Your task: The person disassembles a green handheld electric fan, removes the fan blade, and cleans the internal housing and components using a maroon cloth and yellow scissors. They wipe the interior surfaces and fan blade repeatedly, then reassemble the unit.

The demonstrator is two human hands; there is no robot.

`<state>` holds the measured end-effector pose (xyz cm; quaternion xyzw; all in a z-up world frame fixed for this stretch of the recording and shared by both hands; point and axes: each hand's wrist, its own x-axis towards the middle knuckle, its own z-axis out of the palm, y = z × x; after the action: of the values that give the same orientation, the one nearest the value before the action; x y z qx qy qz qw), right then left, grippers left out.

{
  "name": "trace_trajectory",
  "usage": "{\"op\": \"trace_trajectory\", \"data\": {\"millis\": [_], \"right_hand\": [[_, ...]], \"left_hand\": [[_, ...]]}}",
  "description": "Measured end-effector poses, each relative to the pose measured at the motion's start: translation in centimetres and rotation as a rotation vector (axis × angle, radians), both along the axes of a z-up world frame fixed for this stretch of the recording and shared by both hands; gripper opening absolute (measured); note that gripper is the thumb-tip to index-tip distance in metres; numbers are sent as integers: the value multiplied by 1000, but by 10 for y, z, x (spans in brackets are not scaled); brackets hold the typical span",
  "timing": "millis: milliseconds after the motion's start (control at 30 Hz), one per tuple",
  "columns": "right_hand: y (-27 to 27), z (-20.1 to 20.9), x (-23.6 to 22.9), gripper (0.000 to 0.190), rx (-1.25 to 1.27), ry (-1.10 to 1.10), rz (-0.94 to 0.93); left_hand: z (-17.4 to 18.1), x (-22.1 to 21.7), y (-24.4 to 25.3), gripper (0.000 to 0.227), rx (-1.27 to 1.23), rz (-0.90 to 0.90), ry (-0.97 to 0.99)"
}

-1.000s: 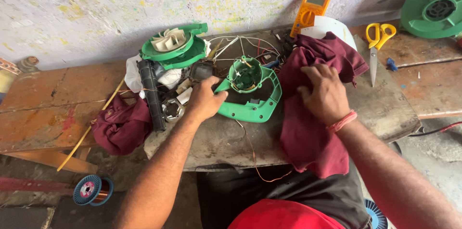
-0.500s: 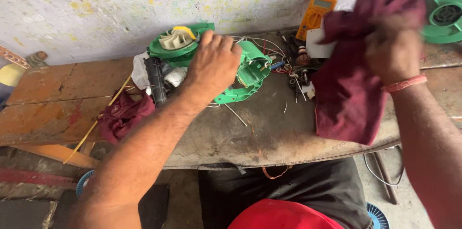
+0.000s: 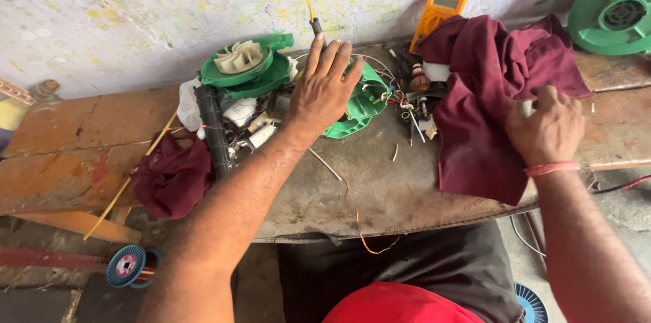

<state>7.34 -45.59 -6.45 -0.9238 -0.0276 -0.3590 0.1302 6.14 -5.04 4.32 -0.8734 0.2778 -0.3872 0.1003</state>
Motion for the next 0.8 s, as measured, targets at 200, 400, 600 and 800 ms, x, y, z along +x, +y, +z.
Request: {"op": "trace_trajectory", "data": {"millis": [200, 400, 600, 800], "right_hand": [[51, 34, -26, 62, 132, 115, 187], [46, 34, 2, 29, 110, 51, 395], [11, 107, 94, 19, 527, -230, 667], [17, 154, 117, 15, 400, 124, 474]], "left_hand": [[-21, 22, 6, 64, -98, 19, -23], [-31, 13, 8, 95, -597, 33, 119], [-58, -2, 13, 72, -958, 23, 260], [-61, -30, 24, 72, -1123, -280, 312]]}}
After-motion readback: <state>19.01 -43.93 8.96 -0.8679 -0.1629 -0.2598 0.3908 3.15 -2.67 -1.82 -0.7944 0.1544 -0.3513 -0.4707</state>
